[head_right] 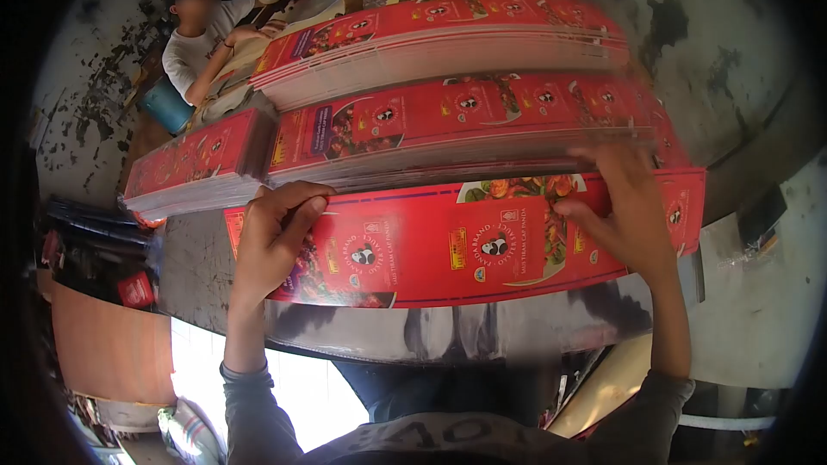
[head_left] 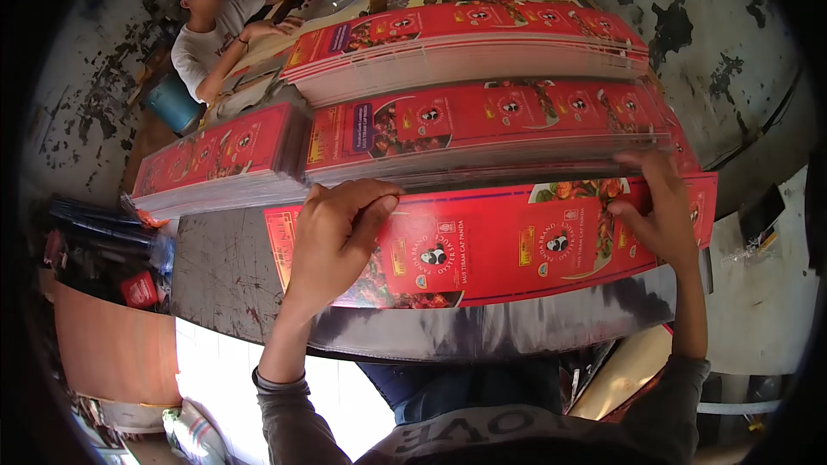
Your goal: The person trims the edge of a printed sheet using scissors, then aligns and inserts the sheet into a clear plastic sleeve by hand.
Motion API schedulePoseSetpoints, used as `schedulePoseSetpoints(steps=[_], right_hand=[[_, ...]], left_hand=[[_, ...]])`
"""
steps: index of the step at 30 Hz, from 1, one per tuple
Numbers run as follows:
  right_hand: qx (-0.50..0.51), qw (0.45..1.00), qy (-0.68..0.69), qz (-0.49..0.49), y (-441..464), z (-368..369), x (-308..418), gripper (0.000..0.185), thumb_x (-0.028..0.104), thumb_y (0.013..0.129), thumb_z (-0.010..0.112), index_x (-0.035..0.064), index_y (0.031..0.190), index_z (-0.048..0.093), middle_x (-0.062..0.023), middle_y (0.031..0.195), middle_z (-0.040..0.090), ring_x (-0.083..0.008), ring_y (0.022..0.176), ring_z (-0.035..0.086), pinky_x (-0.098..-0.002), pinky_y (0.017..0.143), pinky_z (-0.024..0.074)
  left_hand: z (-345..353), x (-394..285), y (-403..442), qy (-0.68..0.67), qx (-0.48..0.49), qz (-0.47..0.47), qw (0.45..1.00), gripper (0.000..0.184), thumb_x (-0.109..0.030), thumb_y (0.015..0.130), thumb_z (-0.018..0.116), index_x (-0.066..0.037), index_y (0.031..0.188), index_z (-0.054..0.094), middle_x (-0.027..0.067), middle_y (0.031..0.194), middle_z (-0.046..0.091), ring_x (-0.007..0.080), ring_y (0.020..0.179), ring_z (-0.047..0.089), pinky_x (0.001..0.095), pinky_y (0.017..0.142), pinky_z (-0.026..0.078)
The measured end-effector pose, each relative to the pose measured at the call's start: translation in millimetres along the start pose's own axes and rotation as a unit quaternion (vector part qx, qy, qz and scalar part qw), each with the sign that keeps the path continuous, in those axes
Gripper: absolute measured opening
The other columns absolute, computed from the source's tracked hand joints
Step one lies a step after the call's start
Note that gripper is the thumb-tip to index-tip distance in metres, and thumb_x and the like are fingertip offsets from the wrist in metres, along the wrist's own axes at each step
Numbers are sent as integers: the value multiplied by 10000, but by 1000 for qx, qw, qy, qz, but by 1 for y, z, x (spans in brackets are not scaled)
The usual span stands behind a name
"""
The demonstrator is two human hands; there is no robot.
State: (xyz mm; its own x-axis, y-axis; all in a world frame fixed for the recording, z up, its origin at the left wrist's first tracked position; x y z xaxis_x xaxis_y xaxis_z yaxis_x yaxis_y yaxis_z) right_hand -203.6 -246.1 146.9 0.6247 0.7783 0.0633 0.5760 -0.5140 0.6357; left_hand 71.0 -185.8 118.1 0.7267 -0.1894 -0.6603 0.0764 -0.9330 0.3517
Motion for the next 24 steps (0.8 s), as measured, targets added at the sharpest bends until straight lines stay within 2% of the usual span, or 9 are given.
schedulePoseSetpoints(steps=[1,3,5,7,9,14,17,19,24], right_hand=[[12,1000,5,6,-6,4,-1,283,224,668,717,39,810,556,-107,803,539,-199,635,544,-306,572,425],[183,969,91,136,-27,38,-21,316,248,666,720,26,787,530,-97,684,527,-189,594,530,-308,523,397],[225,948,115,193,-37,45,-29,319,250,673,714,20,785,523,-98,646,520,-194,581,523,-315,517,391],[262,923,139,244,-43,50,-36,323,252,680,708,13,783,516,-100,608,513,-199,568,517,-322,510,384],[301,894,174,282,-49,54,-40,272,218,707,684,18,793,521,-102,612,510,-184,572,505,-311,532,387],[311,900,199,230,-55,58,-40,217,185,749,636,18,831,525,-101,632,498,-160,596,489,-298,584,395],[341,887,221,221,-56,58,-41,197,174,774,604,18,857,518,-97,659,503,-161,606,484,-290,600,399],[359,880,220,220,-54,60,-41,190,169,787,589,16,865,510,-95,676,510,-165,608,483,-287,601,401],[330,879,191,287,-58,73,-60,174,143,802,571,20,868,467,-87,677,489,-136,619,470,-264,601,394]], left_hand=[[12,5,-1,-14,27,-17,999,106,-87,790,558,-26,836,630,104,770,634,246,615,582,299,642,371],[28,11,-4,9,56,5,998,118,-81,802,548,3,841,621,111,736,627,208,567,574,278,584,400],[38,10,-6,33,84,28,996,133,-74,814,538,31,847,612,118,703,621,171,519,566,258,527,429],[51,17,-9,-17,154,-50,987,132,-69,813,541,25,883,602,124,737,626,185,589,600,270,578,458],[55,19,-11,-34,146,-16,989,147,-66,813,541,20,923,587,125,765,628,198,637,612,281,610,468],[40,21,-20,-24,133,28,990,224,-83,813,538,-31,1031,539,126,901,618,264,810,609,333,724,447],[15,29,-32,119,99,54,986,245,-60,822,508,-47,1066,532,166,1066,548,300,975,555,362,770,444],[-11,45,-43,104,0,3,995,258,-60,835,480,-53,1090,524,180,1141,494,351,1071,486,397,832,426],[-27,79,-78,116,-34,-79,990,291,-96,884,390,-53,1147,508,170,1202,472,352,1075,493,404,872,423]])
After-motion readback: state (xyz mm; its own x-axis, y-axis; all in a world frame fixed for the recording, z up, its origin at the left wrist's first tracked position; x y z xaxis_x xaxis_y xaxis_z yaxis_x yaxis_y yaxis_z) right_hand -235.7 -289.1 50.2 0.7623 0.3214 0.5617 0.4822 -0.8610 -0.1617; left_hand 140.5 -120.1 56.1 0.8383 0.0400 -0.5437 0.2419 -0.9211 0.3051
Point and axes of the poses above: each hand's wrist, its own y-axis towards the middle knuckle, its own z-axis out of the palm, x = y × z, the point moved 8 cm from there along y, towards the middle knuckle
